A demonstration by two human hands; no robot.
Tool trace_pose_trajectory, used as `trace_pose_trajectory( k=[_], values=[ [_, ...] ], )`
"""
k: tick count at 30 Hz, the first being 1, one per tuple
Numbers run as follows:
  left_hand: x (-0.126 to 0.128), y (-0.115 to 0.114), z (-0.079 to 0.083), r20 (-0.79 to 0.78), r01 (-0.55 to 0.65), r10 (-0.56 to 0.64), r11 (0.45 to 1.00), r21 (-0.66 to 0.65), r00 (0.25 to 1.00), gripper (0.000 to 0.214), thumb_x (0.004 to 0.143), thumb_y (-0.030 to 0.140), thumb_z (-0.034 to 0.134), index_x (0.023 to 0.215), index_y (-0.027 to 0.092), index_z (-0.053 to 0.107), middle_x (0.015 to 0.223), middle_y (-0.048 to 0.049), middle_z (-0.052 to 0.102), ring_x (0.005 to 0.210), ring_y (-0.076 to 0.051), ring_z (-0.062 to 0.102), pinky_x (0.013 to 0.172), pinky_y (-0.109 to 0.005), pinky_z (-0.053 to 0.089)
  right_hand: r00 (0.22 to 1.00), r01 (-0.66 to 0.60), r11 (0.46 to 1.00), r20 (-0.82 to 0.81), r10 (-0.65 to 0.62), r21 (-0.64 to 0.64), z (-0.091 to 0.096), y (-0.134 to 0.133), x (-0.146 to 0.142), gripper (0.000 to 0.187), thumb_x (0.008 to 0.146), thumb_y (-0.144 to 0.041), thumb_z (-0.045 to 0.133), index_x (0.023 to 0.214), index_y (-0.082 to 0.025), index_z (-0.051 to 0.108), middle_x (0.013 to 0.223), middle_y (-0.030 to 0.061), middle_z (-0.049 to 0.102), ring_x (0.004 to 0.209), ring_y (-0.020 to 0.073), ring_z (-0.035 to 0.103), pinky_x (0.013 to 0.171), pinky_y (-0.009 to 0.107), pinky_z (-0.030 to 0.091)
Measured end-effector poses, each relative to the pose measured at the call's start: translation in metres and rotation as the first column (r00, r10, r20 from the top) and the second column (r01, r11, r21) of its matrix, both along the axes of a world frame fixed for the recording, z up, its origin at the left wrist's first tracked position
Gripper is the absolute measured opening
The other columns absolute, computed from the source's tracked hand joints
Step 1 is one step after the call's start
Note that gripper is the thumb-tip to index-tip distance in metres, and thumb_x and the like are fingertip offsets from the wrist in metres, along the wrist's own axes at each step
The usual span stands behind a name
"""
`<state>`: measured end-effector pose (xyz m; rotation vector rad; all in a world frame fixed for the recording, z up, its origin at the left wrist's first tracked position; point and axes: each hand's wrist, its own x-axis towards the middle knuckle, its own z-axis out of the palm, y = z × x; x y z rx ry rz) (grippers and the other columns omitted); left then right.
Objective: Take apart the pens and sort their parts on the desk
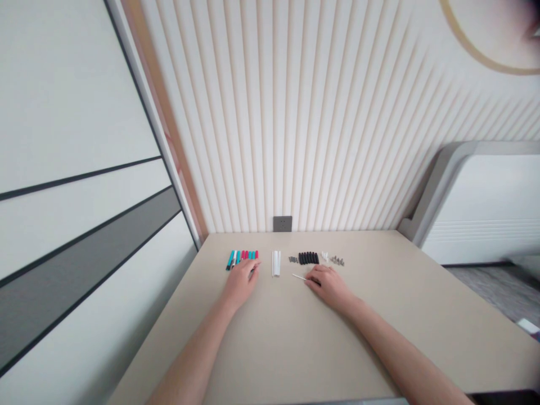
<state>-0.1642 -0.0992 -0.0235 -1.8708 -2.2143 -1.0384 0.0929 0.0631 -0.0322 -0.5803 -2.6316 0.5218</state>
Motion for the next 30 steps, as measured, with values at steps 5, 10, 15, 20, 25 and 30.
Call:
trace_pose_trajectory(
  k=[5, 10, 15, 20, 25, 30],
  values=[
    [0.011, 0.001, 0.006, 0.003, 0.095, -0.095, 0.996, 0.000, 0.996, 0.024, 0.095, 0.024, 0.044, 0.108, 0.021, 0.064, 0.107, -0.0070, 0.069, 0.106, -0.021, 0.061, 0.097, -0.038, 0.046, 0.984, 0.016, 0.983, -0.172, -0.048, -0.182, 0.001, -0.003, -0.005, 0.025, 0.093, -0.038, 0.050, 0.085, -0.023, 0.068, 0.086, 0.0050, 0.067, 0.081, 0.0201, 0.060, 0.075, 0.033, 0.045],
    [0.029, 0.004, 0.008, 0.035, 0.167, -0.166, 0.986, -0.018, 0.985, 0.022, 0.095, 0.030, 0.048, 0.107, 0.022, 0.065, 0.102, -0.0063, 0.070, 0.101, -0.021, 0.062, 0.095, -0.036, 0.046, 0.908, -0.002, 0.855, -0.358, -0.215, -0.518, -0.003, -0.014, -0.035, 0.035, 0.088, -0.052, 0.053, 0.084, -0.020, 0.064, 0.073, 0.0018, 0.064, 0.065, 0.0168, 0.056, 0.060, 0.029, 0.043],
    [0.043, 0.007, 0.002, 0.136, 0.217, -0.208, 0.975, -0.051, 0.969, 0.030, 0.090, 0.032, 0.057, 0.119, 0.023, 0.059, 0.099, -0.0054, 0.070, 0.096, -0.021, 0.064, 0.092, -0.036, 0.047, 0.841, -0.189, 0.696, -0.480, -0.250, -0.693, -0.001, -0.038, -0.065, 0.040, 0.081, -0.060, 0.061, 0.083, -0.020, 0.059, 0.075, 0.0033, 0.066, 0.070, 0.0190, 0.062, 0.065, 0.031, 0.049],
    [0.050, 0.009, -0.001, 0.161, 0.219, -0.205, 0.973, -0.074, 0.965, 0.038, 0.088, 0.039, 0.062, 0.122, 0.024, 0.057, 0.101, -0.0043, 0.070, 0.092, -0.021, 0.065, 0.085, -0.032, 0.049, 0.800, -0.334, 0.574, -0.547, -0.245, -0.747, 0.002, -0.062, -0.069, 0.037, 0.082, -0.059, 0.059, 0.083, -0.023, 0.051, 0.080, 0.0040, 0.068, 0.078, 0.0211, 0.066, 0.071, 0.034, 0.052],
    [0.050, 0.009, 0.002, 0.142, 0.253, -0.234, 0.958, -0.134, 0.962, 0.033, 0.091, 0.032, 0.057, 0.123, 0.027, 0.058, 0.112, -0.0045, 0.070, 0.099, -0.022, 0.064, 0.090, -0.032, 0.048, 0.835, -0.253, 0.724, -0.523, -0.171, -0.641, 0.004, -0.063, -0.054, 0.033, 0.087, -0.055, 0.056, 0.081, -0.022, 0.057, 0.083, 0.0034, 0.068, 0.083, 0.0204, 0.064, 0.078, 0.034, 0.051],
    [0.047, 0.007, 0.003, 0.084, 0.233, -0.221, 0.957, -0.173, 0.972, 0.031, 0.092, 0.031, 0.054, 0.123, 0.028, 0.058, 0.106, -0.0039, 0.071, 0.098, -0.022, 0.064, 0.089, -0.033, 0.048, 0.819, -0.155, 0.752, -0.509, -0.264, -0.640, 0.005, -0.047, -0.043, 0.037, 0.085, -0.057, 0.058, 0.084, -0.020, 0.061, 0.083, 0.0059, 0.068, 0.081, 0.0210, 0.063, 0.078, 0.035, 0.050]
  ],
)
